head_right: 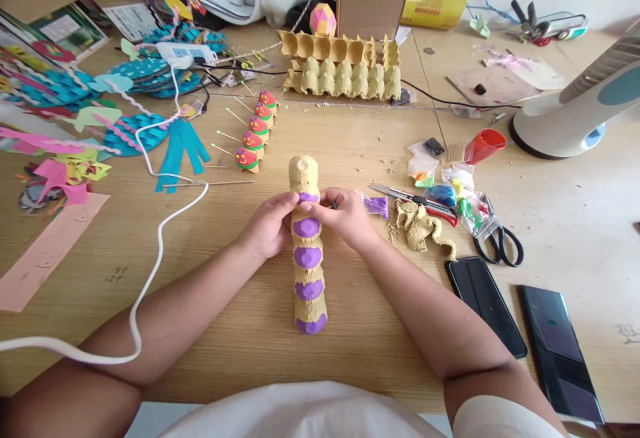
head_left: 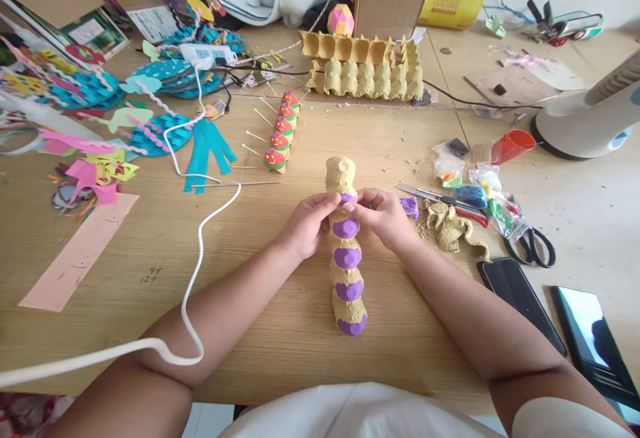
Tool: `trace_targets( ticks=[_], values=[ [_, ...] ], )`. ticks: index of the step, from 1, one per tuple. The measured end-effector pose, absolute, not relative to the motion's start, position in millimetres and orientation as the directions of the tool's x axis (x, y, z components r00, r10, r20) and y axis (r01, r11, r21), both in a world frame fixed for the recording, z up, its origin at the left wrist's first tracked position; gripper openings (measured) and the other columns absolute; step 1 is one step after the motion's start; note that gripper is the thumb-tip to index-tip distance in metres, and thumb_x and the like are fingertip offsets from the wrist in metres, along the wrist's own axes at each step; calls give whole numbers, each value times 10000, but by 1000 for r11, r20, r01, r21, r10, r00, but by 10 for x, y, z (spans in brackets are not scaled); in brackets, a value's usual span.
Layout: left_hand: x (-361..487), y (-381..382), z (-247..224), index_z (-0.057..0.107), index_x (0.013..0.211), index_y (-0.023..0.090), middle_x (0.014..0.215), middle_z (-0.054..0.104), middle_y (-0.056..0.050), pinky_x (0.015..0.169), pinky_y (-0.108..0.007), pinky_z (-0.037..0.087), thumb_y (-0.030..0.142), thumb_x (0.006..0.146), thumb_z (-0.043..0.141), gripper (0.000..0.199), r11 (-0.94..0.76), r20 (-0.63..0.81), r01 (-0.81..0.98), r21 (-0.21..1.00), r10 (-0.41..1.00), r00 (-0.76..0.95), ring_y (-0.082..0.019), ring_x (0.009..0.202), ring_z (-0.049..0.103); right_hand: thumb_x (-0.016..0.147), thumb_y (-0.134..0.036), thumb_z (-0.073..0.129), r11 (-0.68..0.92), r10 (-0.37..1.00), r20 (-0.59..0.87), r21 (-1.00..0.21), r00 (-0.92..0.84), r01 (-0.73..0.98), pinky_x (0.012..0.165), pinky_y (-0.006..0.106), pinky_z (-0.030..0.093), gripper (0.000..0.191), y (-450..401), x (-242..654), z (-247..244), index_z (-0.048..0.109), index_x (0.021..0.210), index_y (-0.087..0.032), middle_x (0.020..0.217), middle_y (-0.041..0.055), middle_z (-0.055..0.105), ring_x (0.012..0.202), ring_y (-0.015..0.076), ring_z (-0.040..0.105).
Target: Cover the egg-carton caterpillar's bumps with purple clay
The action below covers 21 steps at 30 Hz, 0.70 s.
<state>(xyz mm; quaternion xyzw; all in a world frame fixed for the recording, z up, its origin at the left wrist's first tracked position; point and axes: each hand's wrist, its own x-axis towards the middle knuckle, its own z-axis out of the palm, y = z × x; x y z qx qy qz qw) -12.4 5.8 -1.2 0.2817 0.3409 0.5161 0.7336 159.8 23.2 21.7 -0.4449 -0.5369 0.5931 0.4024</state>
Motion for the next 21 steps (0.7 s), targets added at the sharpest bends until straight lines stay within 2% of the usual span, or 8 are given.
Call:
trace_targets(
  ticks=[9, 13, 16, 19, 21],
  values=[
    [-141, 41, 31, 815, 876, 166, 806, 790, -72, 693, -301, 577, 524, 747, 933, 399, 312, -193, -552, 773, 945, 264, -193, 743, 749, 673, -553, 952, -61, 956, -73, -997, -285, 50, 570, 284, 384, 410, 207, 1591, 273, 778, 750, -190, 689, 17, 708, 612, 138, 533],
    [-155, 55, -8, 816, 862, 178, 839, 802, -78, 680, -307, 568, 512, 738, 943, 377, 305, -191, -561, 770, 948, 253, -193, 730, 743, 641, -552, 973, -97, 940, -83, -995, -330, -25, 612, 284, 403, 446, 225, 1597, 241, 745, 771, -192, 719, 1, 690, 645, 133, 536],
    [-151, 63, -24, 831, 869, 185, 843, 808, -70, 671, -290, 556, 507, 740, 943, 365, 280, -175, -568, 774, 956, 234, -178, 721, 733, 657, -589, 953, -159, 928, -105, -979, -358, -127, 626, 278, 378, 481, 228, 1582, 233, 706, 775, -192, 698, -32, 622, 632, 108, 477],
    [-130, 58, -12, 831, 847, 177, 802, 800, -58, 690, -277, 554, 477, 721, 963, 351, 270, -165, -575, 772, 959, 228, -173, 734, 736, 673, -612, 931, -228, 927, -165, -961, -337, -157, 605, 280, 308, 517, 216, 1562, 236, 625, 701, -196, 635, -60, 508, 607, 95, 384],
    [-116, 51, -2, 827, 848, 167, 801, 801, -59, 701, -279, 555, 469, 708, 973, 363, 276, -174, -578, 768, 958, 227, -175, 733, 739, 684, -616, 920, -275, 919, -208, -947, -334, -167, 609, 285, 292, 531, 204, 1554, 238, 590, 683, -200, 636, -61, 473, 622, 101, 378]
  ],
)
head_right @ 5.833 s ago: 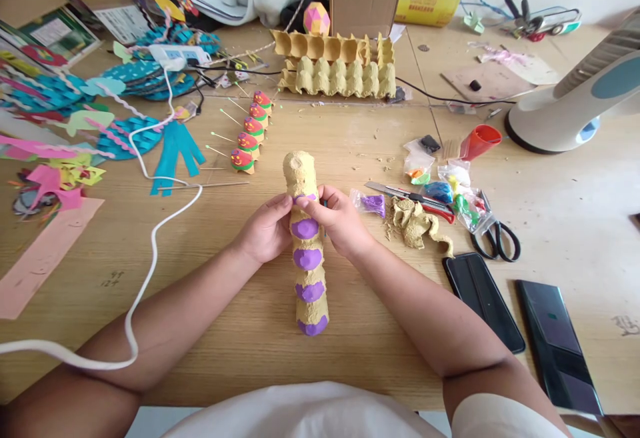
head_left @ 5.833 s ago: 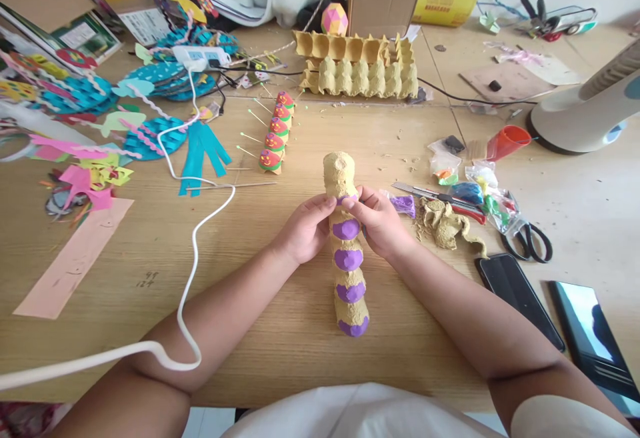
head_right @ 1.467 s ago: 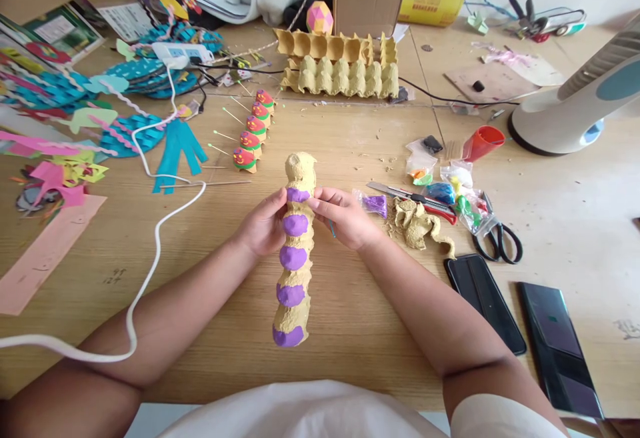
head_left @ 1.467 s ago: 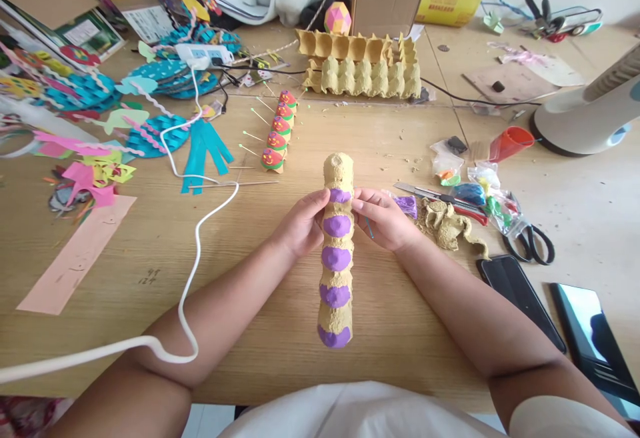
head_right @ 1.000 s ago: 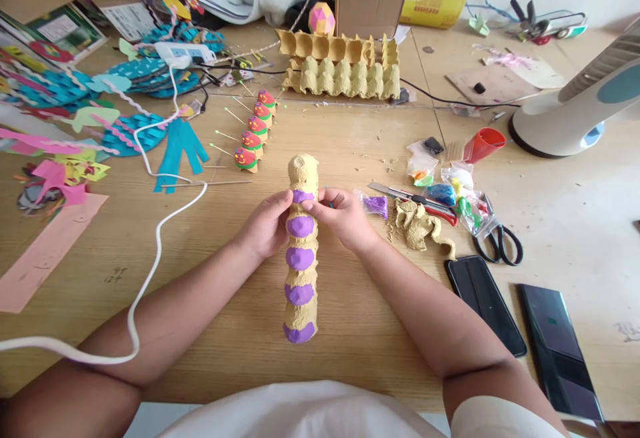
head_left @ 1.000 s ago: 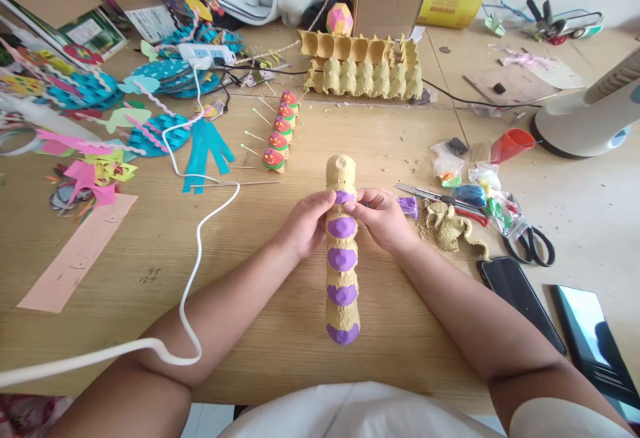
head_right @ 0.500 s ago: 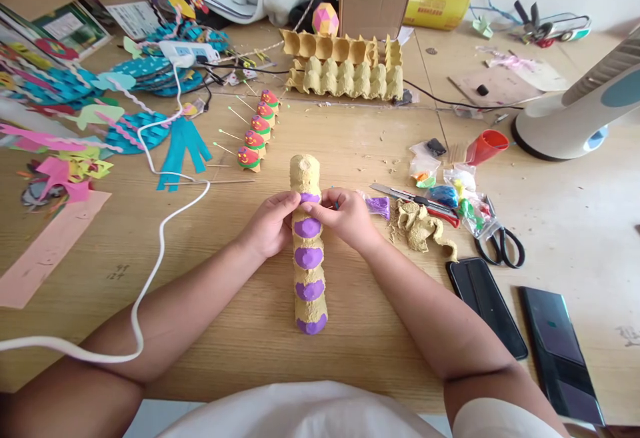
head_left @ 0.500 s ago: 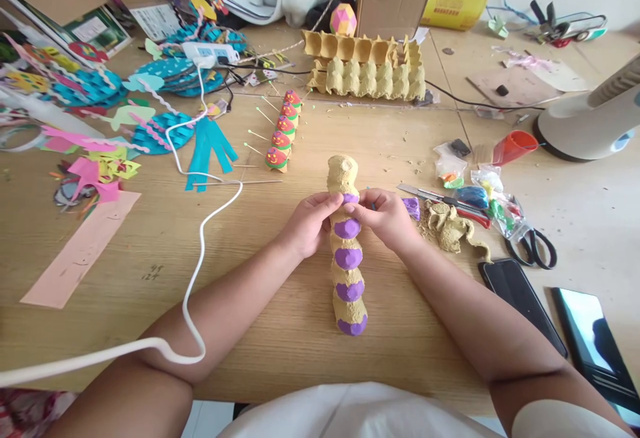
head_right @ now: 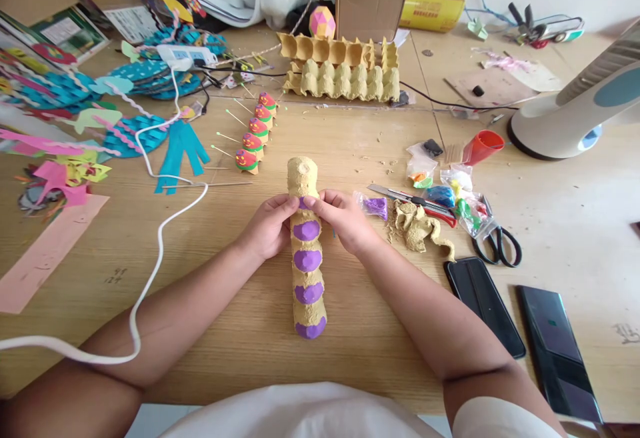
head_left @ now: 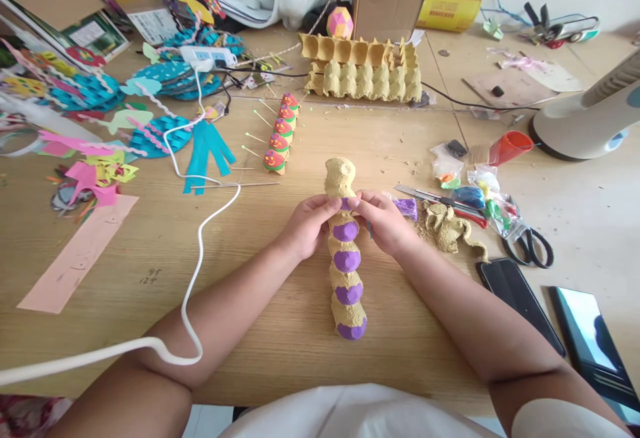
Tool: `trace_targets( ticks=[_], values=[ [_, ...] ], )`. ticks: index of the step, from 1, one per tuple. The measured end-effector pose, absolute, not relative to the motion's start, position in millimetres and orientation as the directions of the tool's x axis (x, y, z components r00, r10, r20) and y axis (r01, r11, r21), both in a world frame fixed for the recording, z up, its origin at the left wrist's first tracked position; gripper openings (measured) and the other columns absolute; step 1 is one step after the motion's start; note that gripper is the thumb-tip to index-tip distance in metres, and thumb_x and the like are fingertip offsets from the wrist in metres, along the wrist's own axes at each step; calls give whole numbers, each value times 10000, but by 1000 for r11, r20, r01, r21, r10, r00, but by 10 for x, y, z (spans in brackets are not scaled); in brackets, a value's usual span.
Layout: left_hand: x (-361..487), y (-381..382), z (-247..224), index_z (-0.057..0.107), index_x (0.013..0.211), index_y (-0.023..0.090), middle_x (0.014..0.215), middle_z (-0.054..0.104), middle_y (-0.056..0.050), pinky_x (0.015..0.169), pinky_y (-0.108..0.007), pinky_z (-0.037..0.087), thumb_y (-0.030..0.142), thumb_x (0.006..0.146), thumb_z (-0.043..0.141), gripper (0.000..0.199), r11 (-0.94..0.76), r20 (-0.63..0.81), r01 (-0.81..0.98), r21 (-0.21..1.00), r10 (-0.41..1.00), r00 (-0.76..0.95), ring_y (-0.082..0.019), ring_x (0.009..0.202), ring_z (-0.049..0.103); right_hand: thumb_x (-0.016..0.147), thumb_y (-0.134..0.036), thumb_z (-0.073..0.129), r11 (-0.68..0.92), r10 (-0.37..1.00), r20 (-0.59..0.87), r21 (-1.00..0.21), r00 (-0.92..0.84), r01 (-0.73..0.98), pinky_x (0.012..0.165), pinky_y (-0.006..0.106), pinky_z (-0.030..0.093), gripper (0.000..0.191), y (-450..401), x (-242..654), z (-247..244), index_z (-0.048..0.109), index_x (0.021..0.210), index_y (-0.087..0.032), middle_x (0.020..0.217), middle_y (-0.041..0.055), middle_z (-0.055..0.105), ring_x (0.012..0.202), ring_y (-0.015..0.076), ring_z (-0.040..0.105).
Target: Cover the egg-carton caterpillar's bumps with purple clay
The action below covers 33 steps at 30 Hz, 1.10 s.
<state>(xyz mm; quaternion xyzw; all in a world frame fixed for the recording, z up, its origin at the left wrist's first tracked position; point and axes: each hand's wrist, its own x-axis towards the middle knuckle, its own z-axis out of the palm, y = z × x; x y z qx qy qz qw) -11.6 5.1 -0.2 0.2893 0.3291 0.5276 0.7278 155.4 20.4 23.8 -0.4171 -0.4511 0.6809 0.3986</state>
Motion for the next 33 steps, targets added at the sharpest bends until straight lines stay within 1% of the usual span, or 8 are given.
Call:
trace_targets(
  ticks=[3, 6, 10, 13, 18, 22, 26, 33],
  values=[
    [-104, 44, -4, 830, 899, 162, 841, 814, -66, 693, -294, 556, 484, 728, 956, 386, 291, -194, -574, 766, 955, 225, -174, 702, 731, 704, -621, 900, -325, 909, -253, -928, -332, -182, 630, 293, 306, 514, 188, 1548, 239, 605, 717, -200, 680, -49, 490, 656, 116, 409],
    [-98, 40, -18, 834, 932, 162, 866, 817, -69, 702, -309, 565, 493, 737, 947, 401, 308, -199, -581, 753, 949, 246, -178, 702, 732, 697, -619, 901, -337, 909, -268, -923, -319, -184, 635, 298, 304, 508, 177, 1541, 234, 615, 734, -201, 697, -44, 501, 658, 117, 405],
    [-85, 32, -21, 833, 911, 164, 863, 814, -61, 721, -296, 570, 467, 706, 973, 391, 323, -205, -614, 720, 945, 256, -171, 729, 736, 707, -602, 900, -318, 913, -249, -930, -323, -183, 635, 302, 291, 513, 168, 1530, 222, 577, 694, -205, 669, -52, 470, 643, 112, 374],
    [-81, 27, -16, 831, 922, 165, 862, 813, -63, 713, -295, 571, 470, 709, 971, 397, 333, -214, -624, 707, 942, 259, -169, 729, 731, 706, -592, 903, -319, 914, -249, -929, -320, -188, 635, 301, 287, 506, 164, 1526, 223, 578, 698, -205, 669, -55, 467, 644, 111, 373],
    [-91, 21, -6, 826, 928, 153, 854, 807, -66, 717, -303, 585, 468, 704, 972, 413, 347, -217, -613, 710, 936, 279, -174, 729, 728, 702, -612, 892, -339, 911, -265, -917, -315, -209, 648, 304, 296, 497, 156, 1525, 244, 613, 739, -201, 695, -45, 504, 667, 121, 405],
    [-94, 20, 15, 829, 898, 160, 853, 810, -62, 714, -290, 585, 441, 682, 987, 388, 334, -208, -613, 716, 940, 269, -174, 738, 729, 727, -612, 872, -320, 910, -243, -926, -336, -199, 652, 306, 298, 487, 150, 1518, 258, 612, 737, -201, 703, -37, 528, 675, 125, 416],
    [-97, 22, 22, 829, 863, 175, 808, 803, -47, 680, -274, 563, 422, 685, 987, 343, 334, -195, -621, 709, 939, 283, -164, 706, 722, 671, -571, 924, -305, 908, -226, -934, -352, -186, 637, 302, 283, 490, 150, 1511, 272, 613, 729, -197, 670, -56, 509, 641, 108, 377],
    [-118, 32, 0, 837, 908, 168, 847, 813, -72, 763, -316, 562, 399, 703, 978, 339, 314, -175, -589, 744, 944, 281, -204, 788, 754, 664, -544, 931, -374, 892, -286, -902, -350, -216, 627, 304, 295, 475, 138, 1526, 288, 605, 714, -202, 672, -52, 508, 633, 112, 402]
  ],
)
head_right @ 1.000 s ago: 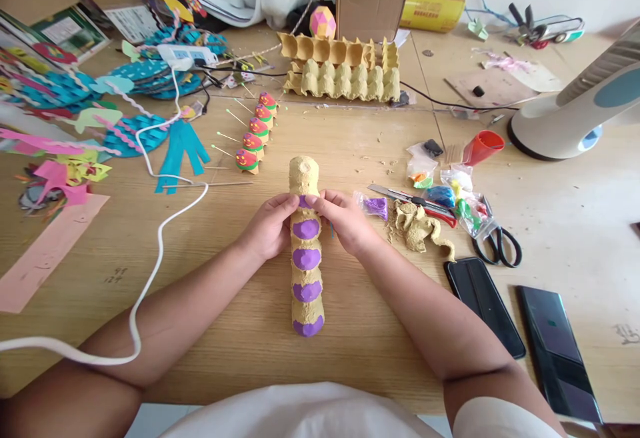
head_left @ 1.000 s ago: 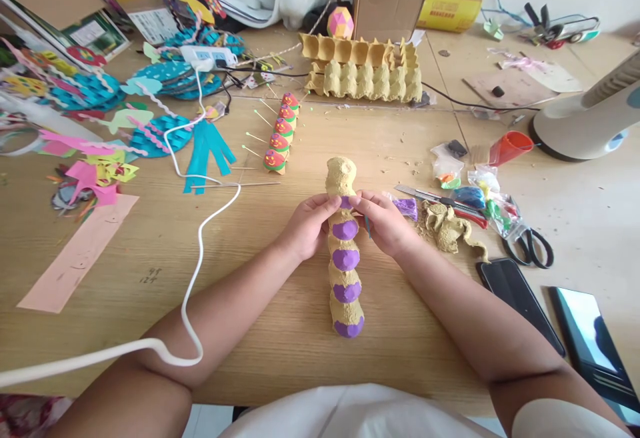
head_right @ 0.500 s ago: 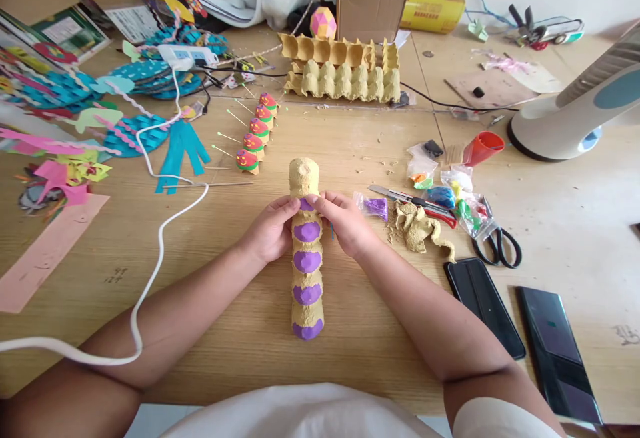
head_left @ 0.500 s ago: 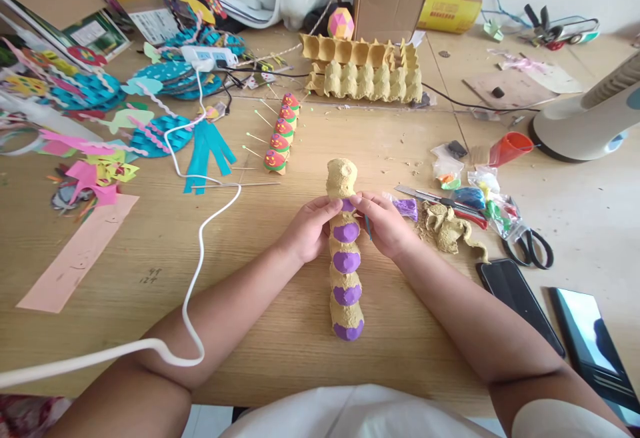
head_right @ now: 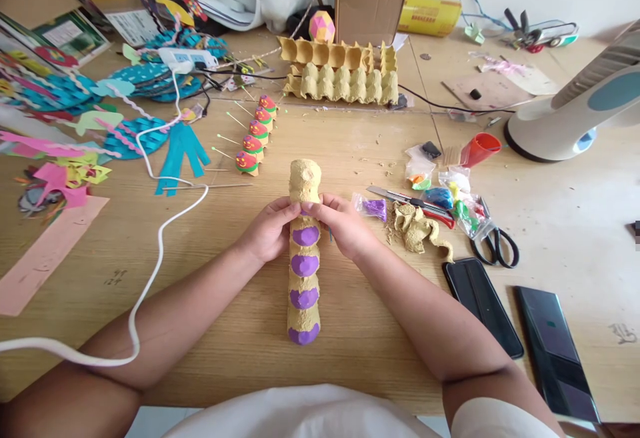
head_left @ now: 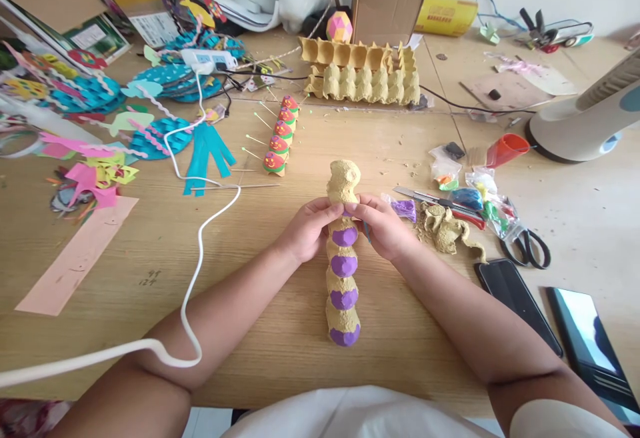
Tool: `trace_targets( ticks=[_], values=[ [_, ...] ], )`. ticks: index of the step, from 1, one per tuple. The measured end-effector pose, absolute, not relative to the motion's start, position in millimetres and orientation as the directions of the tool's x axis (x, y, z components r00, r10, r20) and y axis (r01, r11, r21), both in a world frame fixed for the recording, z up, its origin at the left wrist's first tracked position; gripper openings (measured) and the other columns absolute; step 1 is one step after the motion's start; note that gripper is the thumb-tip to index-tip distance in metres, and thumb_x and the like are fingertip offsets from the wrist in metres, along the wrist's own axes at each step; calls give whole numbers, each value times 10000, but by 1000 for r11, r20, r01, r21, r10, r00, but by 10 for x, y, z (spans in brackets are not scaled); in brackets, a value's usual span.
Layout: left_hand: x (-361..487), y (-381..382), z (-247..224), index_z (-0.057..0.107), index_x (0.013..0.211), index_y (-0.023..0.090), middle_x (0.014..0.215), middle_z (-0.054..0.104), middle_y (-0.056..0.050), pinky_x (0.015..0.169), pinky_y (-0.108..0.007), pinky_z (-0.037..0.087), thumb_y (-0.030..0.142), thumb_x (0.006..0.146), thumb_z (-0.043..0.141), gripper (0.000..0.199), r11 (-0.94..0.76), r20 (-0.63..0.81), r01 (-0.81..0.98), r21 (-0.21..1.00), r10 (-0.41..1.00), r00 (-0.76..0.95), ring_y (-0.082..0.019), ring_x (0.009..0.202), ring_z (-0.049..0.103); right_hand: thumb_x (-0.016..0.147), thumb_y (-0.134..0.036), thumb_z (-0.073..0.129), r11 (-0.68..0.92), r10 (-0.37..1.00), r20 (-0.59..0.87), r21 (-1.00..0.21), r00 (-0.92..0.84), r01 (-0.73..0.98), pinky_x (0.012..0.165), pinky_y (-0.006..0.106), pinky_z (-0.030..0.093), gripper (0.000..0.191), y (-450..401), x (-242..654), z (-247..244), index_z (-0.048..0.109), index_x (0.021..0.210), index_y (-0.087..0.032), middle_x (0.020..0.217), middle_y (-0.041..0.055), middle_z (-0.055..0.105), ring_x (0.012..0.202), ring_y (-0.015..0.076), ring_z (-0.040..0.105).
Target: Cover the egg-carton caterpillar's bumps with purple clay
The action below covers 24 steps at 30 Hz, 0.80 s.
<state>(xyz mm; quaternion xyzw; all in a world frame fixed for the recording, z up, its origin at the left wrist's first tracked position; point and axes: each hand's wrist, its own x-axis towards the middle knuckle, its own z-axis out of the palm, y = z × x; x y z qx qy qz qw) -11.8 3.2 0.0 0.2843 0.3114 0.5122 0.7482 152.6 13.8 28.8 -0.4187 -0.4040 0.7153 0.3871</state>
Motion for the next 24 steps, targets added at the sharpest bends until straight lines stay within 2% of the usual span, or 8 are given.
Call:
trace_targets(
  ticks=[7, 14, 24],
  values=[
    [-126, 37, 5, 830, 841, 173, 812, 798, -50, 757, -299, 554, 391, 700, 982, 301, 309, -162, -591, 745, 944, 289, -170, 733, 726, 640, -585, 948, -396, 875, -279, -883, -396, -253, 609, 304, 290, 520, 158, 1534, 274, 592, 678, -207, 653, -52, 486, 615, 111, 392],
    [-147, 30, 32, 827, 876, 166, 810, 784, -49, 719, -288, 557, 424, 708, 970, 339, 333, -167, -569, 752, 931, 324, -164, 710, 710, 606, -610, 974, -444, 847, -295, -850, -442, -283, 591, 299, 284, 563, 182, 1555, 237, 585, 683, -210, 640, -55, 493, 591, 109, 393],
    [-160, 30, 35, 806, 922, 134, 845, 769, -77, 708, -295, 546, 429, 703, 968, 402, 356, -189, -572, 739, 924, 332, -181, 750, 709, 645, -587, 960, -467, 838, -302, -828, -455, -310, 653, 293, 380, 493, 186, 1570, 230, 669, 745, -202, 714, -22, 593, 668, 133, 487]
  ],
)
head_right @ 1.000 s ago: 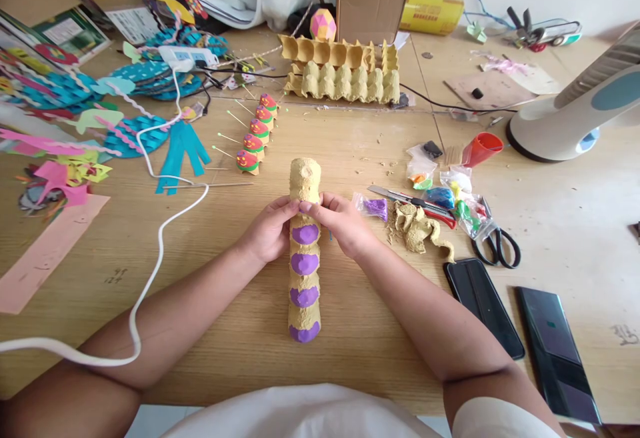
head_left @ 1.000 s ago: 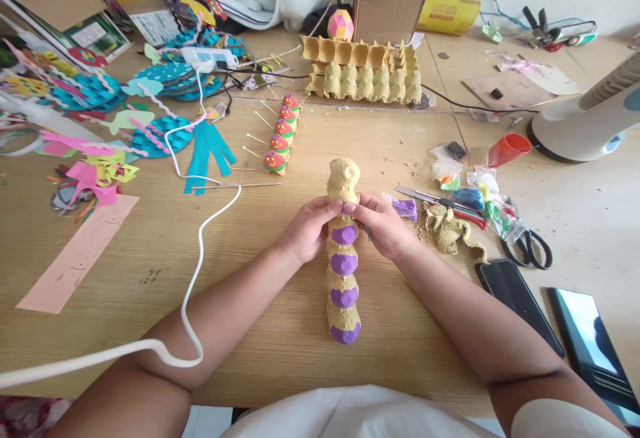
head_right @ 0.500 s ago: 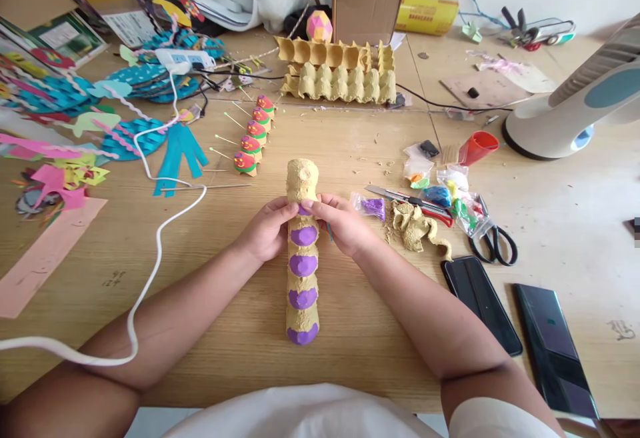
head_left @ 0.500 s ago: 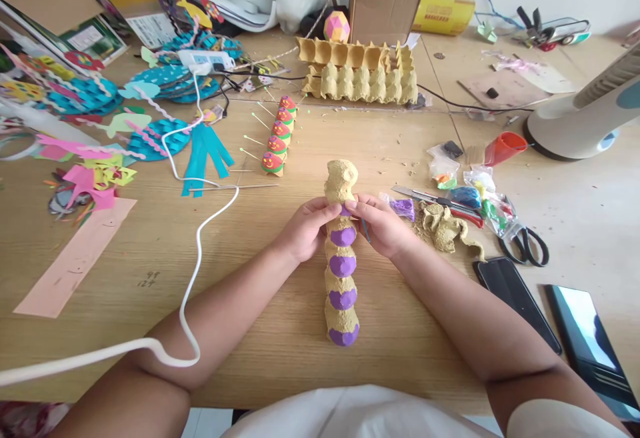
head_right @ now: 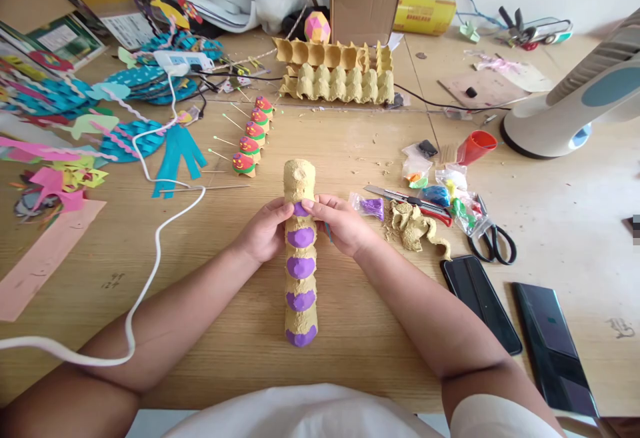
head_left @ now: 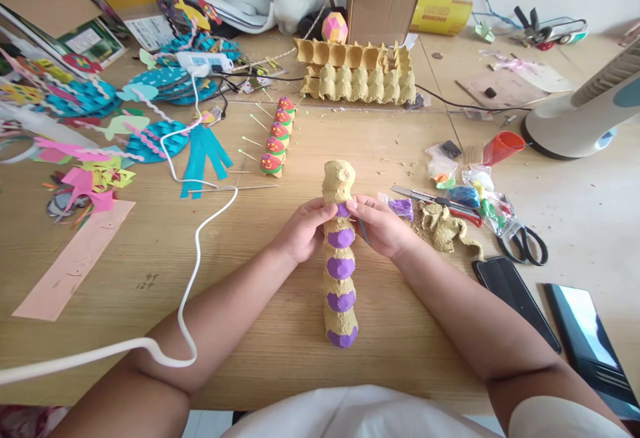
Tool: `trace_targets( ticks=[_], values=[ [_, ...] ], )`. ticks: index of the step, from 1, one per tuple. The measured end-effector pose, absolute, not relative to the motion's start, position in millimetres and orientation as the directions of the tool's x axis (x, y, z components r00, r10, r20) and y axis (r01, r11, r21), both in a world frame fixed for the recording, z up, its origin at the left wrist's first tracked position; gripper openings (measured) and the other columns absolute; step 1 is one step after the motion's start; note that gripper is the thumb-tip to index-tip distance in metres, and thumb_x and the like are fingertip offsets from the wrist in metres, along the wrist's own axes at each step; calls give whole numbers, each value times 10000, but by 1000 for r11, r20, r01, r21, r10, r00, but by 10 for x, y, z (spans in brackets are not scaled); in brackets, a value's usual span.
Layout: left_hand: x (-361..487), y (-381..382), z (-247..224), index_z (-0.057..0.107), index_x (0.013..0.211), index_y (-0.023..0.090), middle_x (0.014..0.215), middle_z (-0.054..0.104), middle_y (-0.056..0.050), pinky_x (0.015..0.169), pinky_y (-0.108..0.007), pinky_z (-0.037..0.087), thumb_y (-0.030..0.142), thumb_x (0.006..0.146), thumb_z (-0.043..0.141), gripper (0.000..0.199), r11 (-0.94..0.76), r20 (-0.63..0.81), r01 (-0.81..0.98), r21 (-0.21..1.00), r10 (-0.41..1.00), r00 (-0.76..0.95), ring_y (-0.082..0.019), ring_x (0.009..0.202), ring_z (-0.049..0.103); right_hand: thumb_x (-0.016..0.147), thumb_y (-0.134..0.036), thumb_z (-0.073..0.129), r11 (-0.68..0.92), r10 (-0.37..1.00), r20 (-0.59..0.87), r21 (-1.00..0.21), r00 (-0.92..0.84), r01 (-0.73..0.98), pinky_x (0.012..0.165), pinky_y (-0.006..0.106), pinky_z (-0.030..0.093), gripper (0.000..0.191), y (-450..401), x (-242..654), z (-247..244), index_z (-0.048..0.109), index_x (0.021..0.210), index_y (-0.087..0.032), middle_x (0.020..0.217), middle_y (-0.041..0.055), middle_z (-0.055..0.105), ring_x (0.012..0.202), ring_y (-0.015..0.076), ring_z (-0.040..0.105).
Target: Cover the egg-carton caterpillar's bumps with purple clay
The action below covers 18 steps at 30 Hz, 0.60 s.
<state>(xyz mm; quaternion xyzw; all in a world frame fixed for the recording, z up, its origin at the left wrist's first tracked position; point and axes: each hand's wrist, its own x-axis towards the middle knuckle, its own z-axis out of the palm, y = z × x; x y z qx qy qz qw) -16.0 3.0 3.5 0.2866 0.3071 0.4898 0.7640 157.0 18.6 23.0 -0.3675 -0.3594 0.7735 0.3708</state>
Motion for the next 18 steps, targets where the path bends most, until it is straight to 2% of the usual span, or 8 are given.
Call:
trace_targets(
  ticks=[4, 7, 12, 18],
  values=[
    [-170, 29, 43, 795, 930, 151, 851, 756, -60, 674, -295, 536, 469, 720, 950, 412, 361, -187, -558, 747, 920, 344, -163, 711, 675, 673, -643, 920, -461, 841, -291, -826, -456, -325, 697, 297, 426, 490, 195, 1581, 213, 706, 782, -217, 787, 2, 655, 751, 159, 539],
    [-174, 34, 33, 791, 885, 150, 811, 742, -48, 651, -280, 527, 472, 716, 952, 398, 354, -186, -561, 748, 924, 335, -151, 686, 665, 654, -609, 952, -444, 845, -278, -841, -456, -309, 680, 293, 421, 486, 199, 1583, 203, 697, 741, -206, 745, -9, 630, 711, 144, 523],
    [-169, 39, 39, 813, 916, 148, 822, 760, -63, 650, -276, 536, 468, 714, 953, 404, 354, -179, -562, 747, 922, 343, -162, 700, 678, 646, -578, 972, -416, 859, -252, -850, -445, -322, 639, 285, 391, 487, 184, 1561, 184, 688, 729, -191, 696, -21, 616, 646, 121, 499],
    [-172, 36, 33, 802, 924, 145, 813, 761, -63, 638, -282, 549, 494, 704, 954, 440, 375, -187, -576, 726, 914, 360, -163, 681, 680, 626, -619, 969, -404, 875, -249, -849, -415, -342, 642, 276, 403, 515, 175, 1543, 169, 680, 697, -199, 674, -24, 593, 652, 123, 491]
  ],
)
